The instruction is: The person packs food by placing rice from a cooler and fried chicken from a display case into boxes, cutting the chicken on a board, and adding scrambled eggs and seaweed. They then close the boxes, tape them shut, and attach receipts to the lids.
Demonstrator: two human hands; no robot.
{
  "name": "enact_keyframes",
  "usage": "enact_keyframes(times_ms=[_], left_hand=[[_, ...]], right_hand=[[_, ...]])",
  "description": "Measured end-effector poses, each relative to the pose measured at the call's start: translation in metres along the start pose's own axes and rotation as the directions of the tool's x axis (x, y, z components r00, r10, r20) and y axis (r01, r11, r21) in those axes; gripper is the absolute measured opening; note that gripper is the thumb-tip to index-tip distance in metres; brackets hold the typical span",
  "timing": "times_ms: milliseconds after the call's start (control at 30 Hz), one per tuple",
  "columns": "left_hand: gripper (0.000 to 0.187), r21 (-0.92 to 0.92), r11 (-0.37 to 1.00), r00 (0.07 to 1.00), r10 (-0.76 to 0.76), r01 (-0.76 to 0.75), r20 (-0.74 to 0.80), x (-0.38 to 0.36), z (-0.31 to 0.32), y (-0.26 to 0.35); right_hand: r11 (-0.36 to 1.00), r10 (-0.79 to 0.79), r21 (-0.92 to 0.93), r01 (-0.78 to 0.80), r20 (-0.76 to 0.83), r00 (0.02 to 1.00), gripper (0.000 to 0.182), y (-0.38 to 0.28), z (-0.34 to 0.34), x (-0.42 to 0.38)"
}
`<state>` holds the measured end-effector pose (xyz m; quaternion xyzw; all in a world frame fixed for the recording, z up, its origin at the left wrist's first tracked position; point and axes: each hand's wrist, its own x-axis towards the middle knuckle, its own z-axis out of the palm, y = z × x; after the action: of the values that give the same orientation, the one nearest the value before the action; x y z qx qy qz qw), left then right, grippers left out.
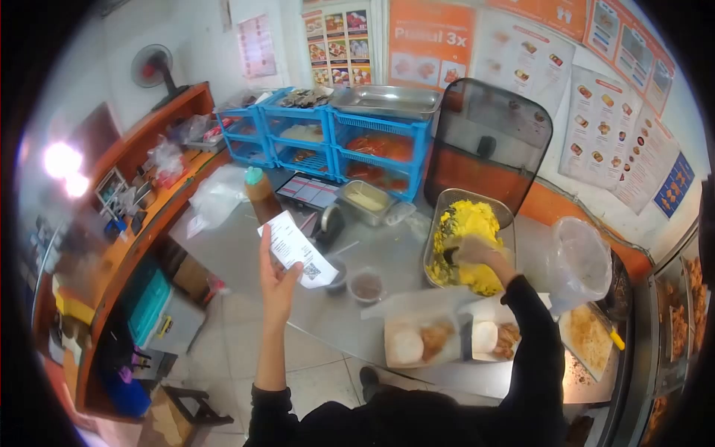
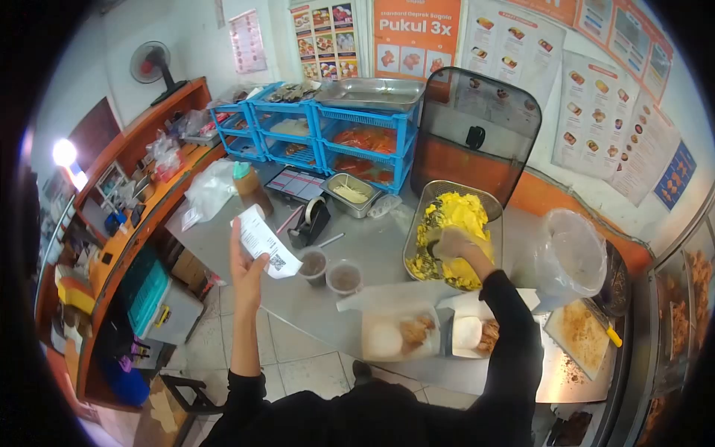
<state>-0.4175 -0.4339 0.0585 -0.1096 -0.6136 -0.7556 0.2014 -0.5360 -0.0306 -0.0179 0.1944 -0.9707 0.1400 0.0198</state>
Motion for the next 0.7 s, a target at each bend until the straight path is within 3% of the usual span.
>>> enact_keyframes(times_ms=[33,67,100,167,200,300,367,400,467,500,567,700], left_hand=[[0.076,-0.001,1.0,1.0,-0.018,0.018,0.009,0.012,-0.004,-0.002],[0.076,0.018,0.999,0.999,-0.039,0.039,-0.004,0.025,-0.008,-0.003],[0.076,0.034,0.998,0.998,-0.056,0.057,-0.014,0.039,-0.012,-0.007],[0.077,0.016,0.999,0.998,-0.052,0.051,0.02,0.064,-0.028,-0.021],[0.077,0.012,0.999,0.999,-0.049,0.048,0.014,0.076,-0.034,-0.028],[0.079,-0.038,0.996,0.997,-0.074,0.075,0.03,0.113,-0.053,-0.057],[0.08,0.012,0.999,0.998,-0.054,0.053,0.027,0.137,-0.062,-0.08],[0.08,-0.002,0.998,0.997,-0.062,0.062,0.048,0.147,-0.067,-0.091],[0.08,-0.02,0.997,0.993,-0.071,0.073,0.096,0.163,-0.076,-0.111],[0.08,-0.028,0.996,0.99,-0.077,0.081,0.116,0.173,-0.079,-0.12],[0.079,-0.066,0.987,0.979,-0.136,0.147,0.15,0.183,-0.078,-0.125],[0.078,-0.111,0.977,0.956,-0.149,0.181,0.253,0.199,-0.085,-0.151]], right_hand=[[0.994,0.091,-0.084,-0.073,0.248,0.964,0.037,-0.005,0.011,0.016],[0.977,0.191,-0.179,-0.119,0.472,0.86,0.036,-0.007,0.022,0.031],[0.975,0.205,-0.177,-0.135,0.478,0.854,0.036,0.0,0.039,0.041],[0.914,0.3,-0.388,-0.117,0.454,0.839,0.033,0.02,0.078,0.046],[0.908,0.321,-0.395,-0.136,0.451,0.833,0.033,0.022,0.083,0.044],[0.866,0.463,-0.311,-0.391,0.207,0.862,0.034,0.02,0.1,0.039],[0.812,0.558,-0.227,-0.538,0.033,0.829,0.035,0.024,0.101,0.042],[0.866,0.462,-0.189,-0.464,-0.058,0.885,0.038,0.038,0.098,0.039],[0.666,0.112,-0.625,-0.408,-0.457,0.883,0.055,0.086,0.117,0.039],[0.655,0.13,-0.629,-0.42,-0.454,0.882,0.055,0.091,0.108,0.048],[0.643,0.44,-0.47,-0.605,-0.42,0.794,0.056,0.1,0.085,0.067],[0.643,0.403,-0.477,-0.599,-0.454,0.795,0.049,0.113,0.078,0.09]])
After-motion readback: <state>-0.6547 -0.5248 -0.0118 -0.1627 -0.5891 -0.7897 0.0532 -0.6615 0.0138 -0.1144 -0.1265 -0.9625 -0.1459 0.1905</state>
